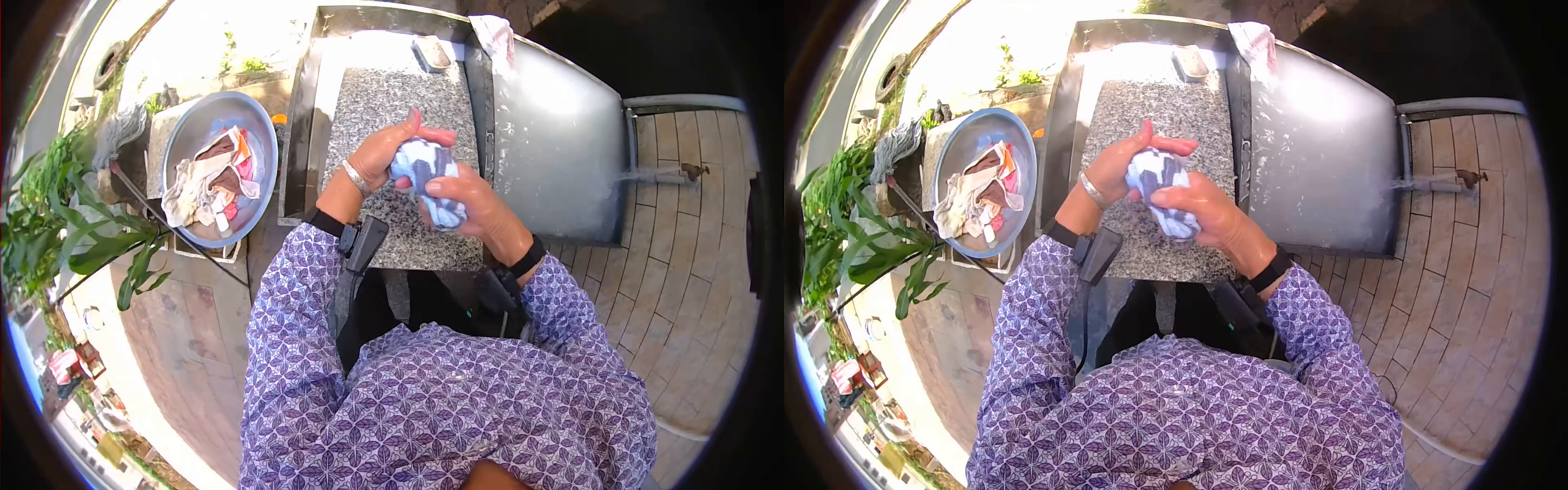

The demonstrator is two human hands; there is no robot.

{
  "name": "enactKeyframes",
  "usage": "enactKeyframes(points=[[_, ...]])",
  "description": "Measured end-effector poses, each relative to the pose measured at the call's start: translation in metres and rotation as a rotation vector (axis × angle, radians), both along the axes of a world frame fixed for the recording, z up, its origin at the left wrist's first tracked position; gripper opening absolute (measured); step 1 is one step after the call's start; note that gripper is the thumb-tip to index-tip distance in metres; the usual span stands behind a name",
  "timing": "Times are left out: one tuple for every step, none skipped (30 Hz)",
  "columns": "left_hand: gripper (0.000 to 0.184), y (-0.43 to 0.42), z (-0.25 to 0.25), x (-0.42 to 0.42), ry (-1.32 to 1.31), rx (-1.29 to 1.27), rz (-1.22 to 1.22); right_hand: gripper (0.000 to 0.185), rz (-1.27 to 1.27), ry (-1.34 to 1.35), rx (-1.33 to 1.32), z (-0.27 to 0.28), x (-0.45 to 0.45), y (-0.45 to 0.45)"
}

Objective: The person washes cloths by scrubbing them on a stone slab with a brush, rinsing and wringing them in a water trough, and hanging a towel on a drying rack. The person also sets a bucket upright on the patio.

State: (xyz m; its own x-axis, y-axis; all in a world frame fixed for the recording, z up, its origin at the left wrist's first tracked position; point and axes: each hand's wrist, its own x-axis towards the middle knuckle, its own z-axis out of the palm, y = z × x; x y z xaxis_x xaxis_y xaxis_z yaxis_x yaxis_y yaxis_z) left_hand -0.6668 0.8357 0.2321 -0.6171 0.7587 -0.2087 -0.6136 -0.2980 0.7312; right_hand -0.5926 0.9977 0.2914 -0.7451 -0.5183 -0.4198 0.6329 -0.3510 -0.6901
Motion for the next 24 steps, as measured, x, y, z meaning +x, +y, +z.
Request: enactKeyframes(points=[[0.063,0.001,-0.004,0.008,-0.13,0.06,0.116,0.031,-0.022,-0.03,-0.107,-0.001,-0.003,0.005],[0.061,0.005,-0.009,0.016,-0.253,0.131,0.229,0.031,-0.07,-0.062,-0.224,-0.003,-0.006,0.006],[0.059,0.008,-0.004,0.024,-0.268,0.239,0.336,0.032,-0.124,-0.097,-0.333,-0.004,-0.008,0.005],[0.058,0.014,0.004,0.033,-0.278,0.352,0.433,0.032,-0.09,-0.101,-0.344,-0.004,-0.01,0.001],[0.057,0.019,0.016,0.04,-0.231,0.365,0.517,0.033,-0.163,-0.09,-0.407,-0.002,-0.012,-0.002],[0.057,0.023,0.025,0.044,-0.184,0.379,0.595,0.034,-0.24,-0.08,-0.466,0.001,-0.013,-0.005],[0.058,0.026,0.023,0.047,-0.161,0.342,0.65,0.038,-0.28,-0.087,-0.444,0.003,-0.011,-0.007],[0.058,0.029,0.02,0.048,-0.157,0.342,0.671,0.038,-0.26,-0.092,-0.445,0.006,-0.008,-0.015],[0.057,0.031,0.018,0.049,-0.256,0.383,0.711,0.044,-0.325,-0.079,-0.357,0.009,-0.004,-0.025],[0.057,0.029,0.014,0.05,-0.355,0.426,0.751,0.051,-0.388,-0.064,-0.269,0.011,-0.001,-0.032],[0.052,0.02,0.022,0.053,-0.428,0.47,0.676,0.052,-0.328,0.004,-0.326,0.006,-0.001,-0.034],[0.052,0.014,0.026,0.052,-0.423,0.472,0.695,0.052,-0.309,0.0,-0.328,0.005,0.0,-0.033],[0.048,0.009,0.028,0.051,-0.577,0.499,0.63,0.052,-0.286,-0.045,-0.329,0.007,0.001,-0.033],[0.043,0.007,0.027,0.05,-0.605,0.63,0.546,0.052,-0.273,-0.089,-0.326,0.007,0.003,-0.031],[0.039,0.004,0.026,0.049,-0.635,0.752,0.451,0.05,-0.11,-0.078,-0.518,0.004,0.002,-0.031],[0.035,0.001,0.023,0.047,-0.666,0.858,0.349,0.05,-0.117,-0.077,-0.448,0.003,0.006,-0.032],[0.028,0.005,0.054,0.041,-0.636,0.727,0.606,0.047,-0.093,-0.075,-0.463,0.006,0.008,-0.034],[0.023,0.007,0.056,0.038,-0.578,0.637,0.725,0.044,-0.077,-0.07,-0.474,0.01,0.007,-0.033],[0.019,0.008,0.058,0.035,-0.522,0.532,0.839,0.041,0.0,-0.052,-0.456,0.012,0.003,-0.029],[0.02,0.004,0.044,0.032,-0.441,0.479,0.834,0.037,0.007,-0.059,-0.402,0.021,0.006,-0.032],[0.017,-0.001,0.047,0.03,-0.36,0.428,0.836,0.033,0.015,-0.067,-0.348,0.03,0.009,-0.034],[0.017,-0.006,0.052,0.029,-0.274,0.374,0.845,0.029,0.024,-0.099,-0.255,0.036,0.011,-0.035],[0.017,-0.01,0.055,0.028,-0.284,0.379,0.822,0.025,0.066,-0.135,-0.218,0.037,0.01,-0.032],[0.015,-0.015,0.058,0.027,-0.26,0.279,0.805,0.022,0.113,-0.171,-0.186,0.036,0.007,-0.03]])
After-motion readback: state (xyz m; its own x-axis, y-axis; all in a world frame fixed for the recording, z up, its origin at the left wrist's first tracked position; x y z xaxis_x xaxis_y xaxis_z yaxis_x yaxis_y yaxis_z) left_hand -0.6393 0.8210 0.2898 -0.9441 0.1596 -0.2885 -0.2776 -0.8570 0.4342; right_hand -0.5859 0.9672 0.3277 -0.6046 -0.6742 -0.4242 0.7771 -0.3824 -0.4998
